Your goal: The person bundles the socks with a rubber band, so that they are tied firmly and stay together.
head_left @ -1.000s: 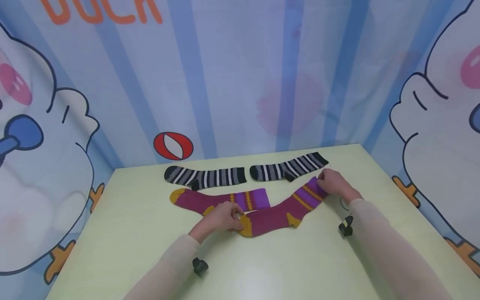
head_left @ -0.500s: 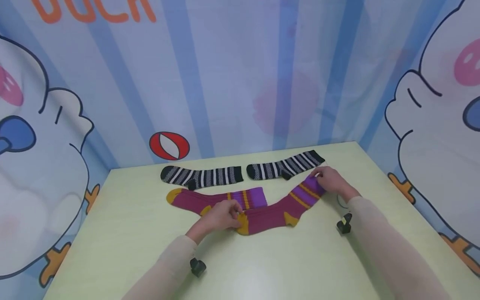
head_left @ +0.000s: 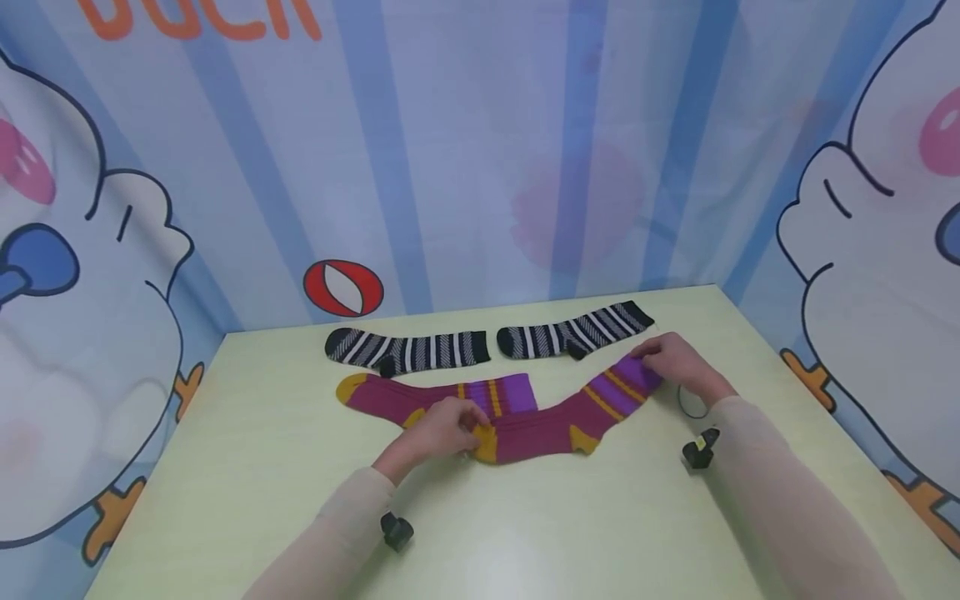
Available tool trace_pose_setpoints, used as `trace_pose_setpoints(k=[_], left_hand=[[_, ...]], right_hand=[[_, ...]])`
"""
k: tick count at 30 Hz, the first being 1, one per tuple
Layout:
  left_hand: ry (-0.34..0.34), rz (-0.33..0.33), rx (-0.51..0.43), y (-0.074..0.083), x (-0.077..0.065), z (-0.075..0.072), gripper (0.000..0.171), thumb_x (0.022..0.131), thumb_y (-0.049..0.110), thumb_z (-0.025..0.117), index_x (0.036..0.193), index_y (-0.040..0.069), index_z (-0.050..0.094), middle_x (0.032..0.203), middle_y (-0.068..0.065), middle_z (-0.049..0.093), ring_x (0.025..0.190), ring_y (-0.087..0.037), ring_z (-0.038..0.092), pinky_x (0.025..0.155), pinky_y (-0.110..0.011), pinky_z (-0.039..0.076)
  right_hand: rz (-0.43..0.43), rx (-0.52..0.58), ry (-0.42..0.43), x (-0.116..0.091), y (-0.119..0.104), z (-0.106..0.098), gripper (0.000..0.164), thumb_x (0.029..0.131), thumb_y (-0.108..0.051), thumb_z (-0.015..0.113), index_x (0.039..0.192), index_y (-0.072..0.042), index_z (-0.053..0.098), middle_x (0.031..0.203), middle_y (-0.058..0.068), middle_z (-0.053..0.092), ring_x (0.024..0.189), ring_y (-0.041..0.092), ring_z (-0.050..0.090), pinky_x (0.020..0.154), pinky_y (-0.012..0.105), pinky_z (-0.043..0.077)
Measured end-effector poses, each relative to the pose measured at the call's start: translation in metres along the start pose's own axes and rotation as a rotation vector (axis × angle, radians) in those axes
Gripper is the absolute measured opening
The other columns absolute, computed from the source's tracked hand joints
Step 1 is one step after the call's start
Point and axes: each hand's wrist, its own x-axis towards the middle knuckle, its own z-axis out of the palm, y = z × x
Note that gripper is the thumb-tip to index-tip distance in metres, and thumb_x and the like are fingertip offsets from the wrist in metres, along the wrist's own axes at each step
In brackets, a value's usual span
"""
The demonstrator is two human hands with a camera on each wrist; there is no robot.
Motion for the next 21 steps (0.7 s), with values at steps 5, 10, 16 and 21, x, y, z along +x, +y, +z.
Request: trace_pose_setpoints(k=[5,10,16,21], left_hand=[[-0.005,-0.008,-0.042,-0.001,0.001,-0.001,0.022,0.087,-0.004,0.070,0.107,0.003,0.070,0.103,-0.006,0.068,0.083,-0.019,0.059,0.070,-0.031,0.054],[0.012,-0.003,-0.027,-0.001,0.002,-0.002,0.019,0.087,-0.001,0.070,0.105,0.005,0.072,0.104,-0.003,0.068,0.091,-0.018,0.057,0.077,-0.030,0.051],[0.017,-0.019,-0.078,0.001,0.002,-0.001,0.022,0.087,0.002,0.073,0.108,0.002,0.070,0.100,-0.005,0.066,0.085,-0.019,0.058,0.073,-0.031,0.052],[0.024,-0.013,-0.075,0.002,0.002,-0.001,0.026,0.085,0.000,0.075,0.110,0.002,0.068,0.107,-0.006,0.065,0.097,-0.022,0.054,0.088,-0.036,0.049]], right_hand=[[0.058,0.076,-0.031,-0.001,0.000,-0.006,0.039,0.094,-0.009,0.052,0.126,0.010,0.061,0.124,0.030,0.057,0.104,0.035,0.056,0.088,0.043,0.048],[0.046,0.122,-0.061,-0.002,0.001,-0.008,0.037,0.093,-0.006,0.053,0.124,0.010,0.063,0.123,0.029,0.057,0.103,0.035,0.057,0.086,0.041,0.049],[0.022,0.135,-0.098,-0.005,0.000,-0.010,0.035,0.092,-0.001,0.053,0.124,0.007,0.065,0.124,0.028,0.059,0.104,0.034,0.058,0.086,0.040,0.050],[0.029,0.117,-0.120,-0.007,-0.003,-0.012,0.037,0.091,0.001,0.054,0.126,0.007,0.064,0.125,0.028,0.059,0.103,0.034,0.058,0.085,0.040,0.051]])
